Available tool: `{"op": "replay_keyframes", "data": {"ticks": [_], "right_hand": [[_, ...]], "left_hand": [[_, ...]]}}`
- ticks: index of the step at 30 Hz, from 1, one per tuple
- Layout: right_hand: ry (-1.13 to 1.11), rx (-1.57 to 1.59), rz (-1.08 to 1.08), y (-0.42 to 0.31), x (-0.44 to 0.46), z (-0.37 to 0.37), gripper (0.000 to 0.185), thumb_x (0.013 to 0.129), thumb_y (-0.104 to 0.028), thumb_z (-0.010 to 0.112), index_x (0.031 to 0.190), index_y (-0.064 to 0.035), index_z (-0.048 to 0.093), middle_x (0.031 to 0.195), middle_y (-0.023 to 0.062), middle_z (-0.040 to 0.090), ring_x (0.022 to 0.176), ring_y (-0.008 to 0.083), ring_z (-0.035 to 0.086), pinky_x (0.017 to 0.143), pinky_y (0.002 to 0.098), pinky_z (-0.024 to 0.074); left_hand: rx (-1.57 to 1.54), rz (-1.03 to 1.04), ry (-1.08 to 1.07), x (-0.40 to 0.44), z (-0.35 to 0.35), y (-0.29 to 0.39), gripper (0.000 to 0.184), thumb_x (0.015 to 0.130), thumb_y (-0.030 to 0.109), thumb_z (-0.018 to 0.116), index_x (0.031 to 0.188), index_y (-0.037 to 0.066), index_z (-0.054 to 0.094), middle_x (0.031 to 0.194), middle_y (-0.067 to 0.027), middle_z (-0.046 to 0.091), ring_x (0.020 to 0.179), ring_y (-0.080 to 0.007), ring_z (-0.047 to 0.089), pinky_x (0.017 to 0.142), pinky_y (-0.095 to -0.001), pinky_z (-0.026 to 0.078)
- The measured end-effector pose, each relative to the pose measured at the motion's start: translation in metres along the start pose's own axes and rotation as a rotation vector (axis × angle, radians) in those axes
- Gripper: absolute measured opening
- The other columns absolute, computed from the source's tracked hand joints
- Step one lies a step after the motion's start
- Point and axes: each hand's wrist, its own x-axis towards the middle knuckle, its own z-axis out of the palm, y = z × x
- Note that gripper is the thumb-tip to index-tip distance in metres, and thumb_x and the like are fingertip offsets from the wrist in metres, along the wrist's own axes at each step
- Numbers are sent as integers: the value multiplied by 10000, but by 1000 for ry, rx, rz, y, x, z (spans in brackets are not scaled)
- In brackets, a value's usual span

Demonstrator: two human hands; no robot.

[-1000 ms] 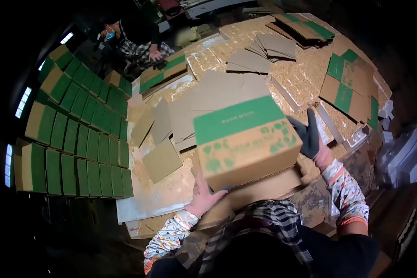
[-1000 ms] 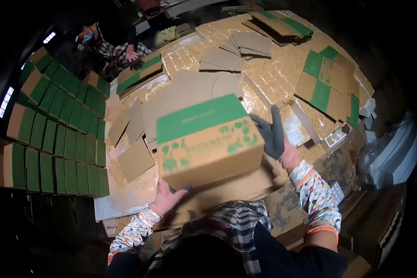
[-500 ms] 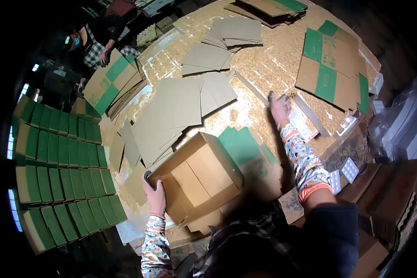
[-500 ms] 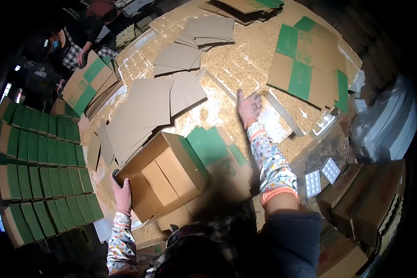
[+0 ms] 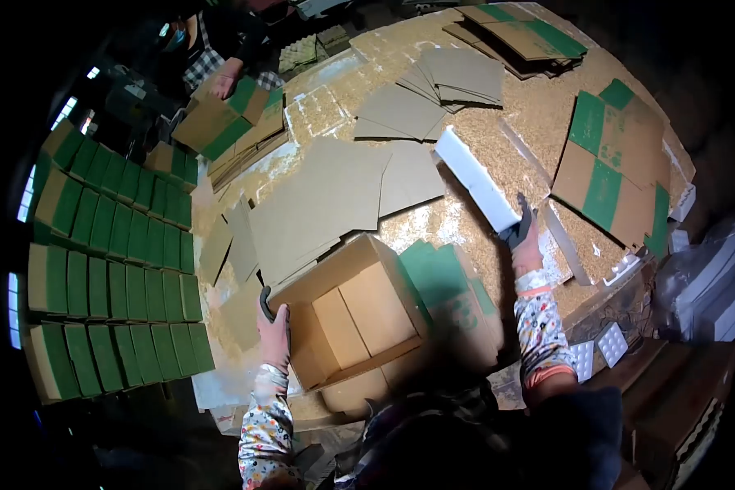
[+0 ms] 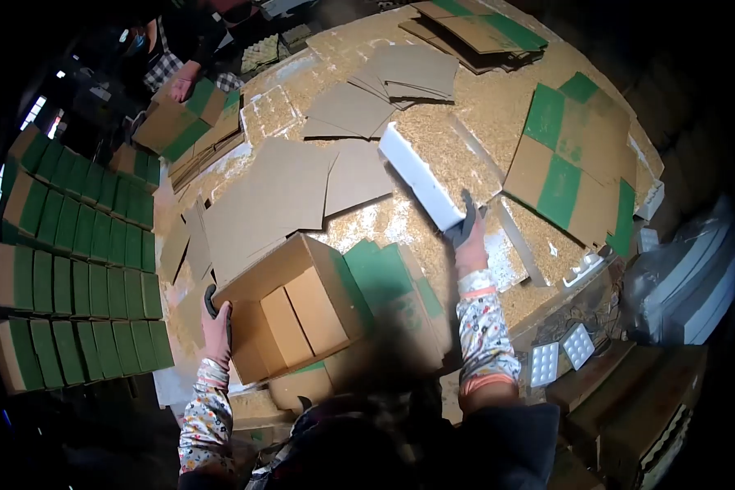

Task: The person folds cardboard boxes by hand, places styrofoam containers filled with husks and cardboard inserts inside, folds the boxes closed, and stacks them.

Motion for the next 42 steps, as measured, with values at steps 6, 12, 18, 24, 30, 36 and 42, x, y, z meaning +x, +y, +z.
{"op": "replay_keyframes", "data": {"ticks": [6,12,18,24,30,36,42], "right_hand": [[-491,-553,-397,-157,-54,-27,677,695,-53,774,1290,-16,454,1321,203,513,1237,318,497,1007,380,418],[-1061,-416,-121,-315,-69,70,521,820,-82,695,1290,-2,484,1228,103,570,1117,179,547,949,305,445],[-1017,-517,284,-276,-110,137,562,914,-201,616,1369,1,355,996,21,537,868,93,497,743,246,395],[-673,-462,333,-199,-124,117,469,921,-144,591,1352,-20,454,860,-50,555,639,28,466,532,166,362],[-688,-1162,-582,-214,-157,153,568,743,-45,689,1280,-22,506,1312,147,511,1256,358,425,1097,442,288],[-729,-890,55,-219,-136,153,495,819,-102,671,1270,19,507,1133,142,623,1095,248,568,991,318,425],[-412,-144,-607,-335,-161,203,501,883,-50,522,1363,29,403,1384,170,433,1289,267,402,1019,394,397]], "left_hand": [[-1255,-520,-407,29,2,-19,420,966,333,471,1263,35,476,1142,-90,565,1045,-199,561,970,-296,430],[-1410,-402,-386,54,64,17,500,967,437,420,1272,47,493,1214,-77,583,1112,-210,540,1002,-338,393],[-1878,-515,-775,31,29,-9,524,1001,439,361,1290,20,484,1225,-60,587,1102,-161,538,986,-293,401],[500,-540,429,42,-76,-235,1047,677,592,706,1422,16,247,1380,-245,336,1291,-383,326,1045,-549,281],[262,-741,213,76,-72,-344,966,642,543,764,1326,-7,360,1314,-208,480,1209,-346,468,958,-476,412],[-408,-388,489,69,-41,-240,456,814,230,651,1188,-5,542,1162,-212,561,1069,-351,548,903,-405,451],[0,803,117,-1,-23,54,363,689,29,573,1044,100,611,1108,-136,526,1076,-316,495,1004,-466,379]]}}
